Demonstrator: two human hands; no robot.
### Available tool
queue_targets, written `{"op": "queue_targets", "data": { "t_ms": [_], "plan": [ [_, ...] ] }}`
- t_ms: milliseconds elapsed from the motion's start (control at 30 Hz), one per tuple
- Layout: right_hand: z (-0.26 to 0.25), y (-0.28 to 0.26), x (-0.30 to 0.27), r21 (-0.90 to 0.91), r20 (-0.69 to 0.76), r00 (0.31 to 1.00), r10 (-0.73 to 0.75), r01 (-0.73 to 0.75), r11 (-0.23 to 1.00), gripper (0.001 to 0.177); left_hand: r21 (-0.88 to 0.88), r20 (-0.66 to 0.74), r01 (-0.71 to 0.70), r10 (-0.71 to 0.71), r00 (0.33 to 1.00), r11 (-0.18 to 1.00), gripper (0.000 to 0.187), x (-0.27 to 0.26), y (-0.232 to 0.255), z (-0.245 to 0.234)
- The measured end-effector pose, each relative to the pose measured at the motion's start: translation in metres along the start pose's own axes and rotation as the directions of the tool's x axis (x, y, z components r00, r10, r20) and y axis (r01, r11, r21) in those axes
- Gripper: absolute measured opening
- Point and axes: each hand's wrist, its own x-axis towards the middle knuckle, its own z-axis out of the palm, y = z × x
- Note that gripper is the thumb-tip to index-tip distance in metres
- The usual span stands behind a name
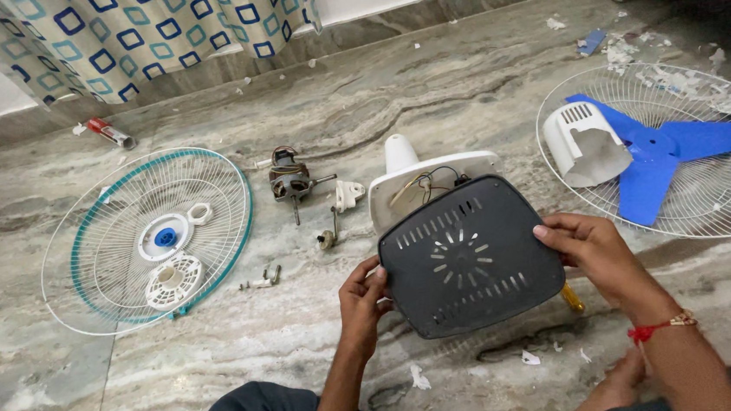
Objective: The person disassembles a table fan base, removes the back cover, and manipulates the internal wiring and components using a screwdriver. They then reattach the back cover and secure it with screws.
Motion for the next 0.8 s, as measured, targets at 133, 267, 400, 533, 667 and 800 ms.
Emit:
{"op": "queue_targets", "data": {
  "t_ms": [133, 267, 400, 533, 667, 800],
  "plan": [
    [-0.021, -0.003, 0.002, 0.035, -0.103, 0.994, -0.049, 0.053, 0.998, 0.031, -0.042, -0.016, -0.005, 0.004, 1.0, 0.999, 0.044, -0.003, 0.005, -0.002],
    [-0.042, -0.007, 0.001, 0.059, -0.262, 0.962, -0.081, 0.1, 0.993, 0.03, -0.038, -0.101, -0.069, 0.064, 0.993, 0.997, 0.043, 0.001, 0.005, -0.004],
    [-0.06, -0.01, 0.001, 0.076, -0.42, 0.903, -0.088, 0.132, 0.988, 0.03, -0.008, -0.14, -0.111, 0.109, 0.984, 0.994, 0.043, 0.005, 0.0, -0.007],
    [-0.078, -0.009, -0.001, 0.103, -0.469, 0.874, -0.126, 0.195, 0.975, 0.028, -0.033, -0.107, -0.184, 0.179, 0.978, 0.982, 0.042, 0.006, -0.006, -0.008],
    [-0.098, -0.006, -0.004, 0.127, -0.504, 0.846, -0.173, 0.271, 0.954, 0.024, -0.018, -0.088, -0.234, 0.232, 0.969, 0.972, 0.048, 0.007, -0.006, -0.009],
    [-0.111, 0.003, -0.008, 0.205, -0.484, 0.863, -0.143, 0.271, 0.94, 0.02, -0.04, -0.085, -0.251, 0.247, 0.965, 0.967, 0.055, 0.01, -0.005, -0.008]
  ]
}}
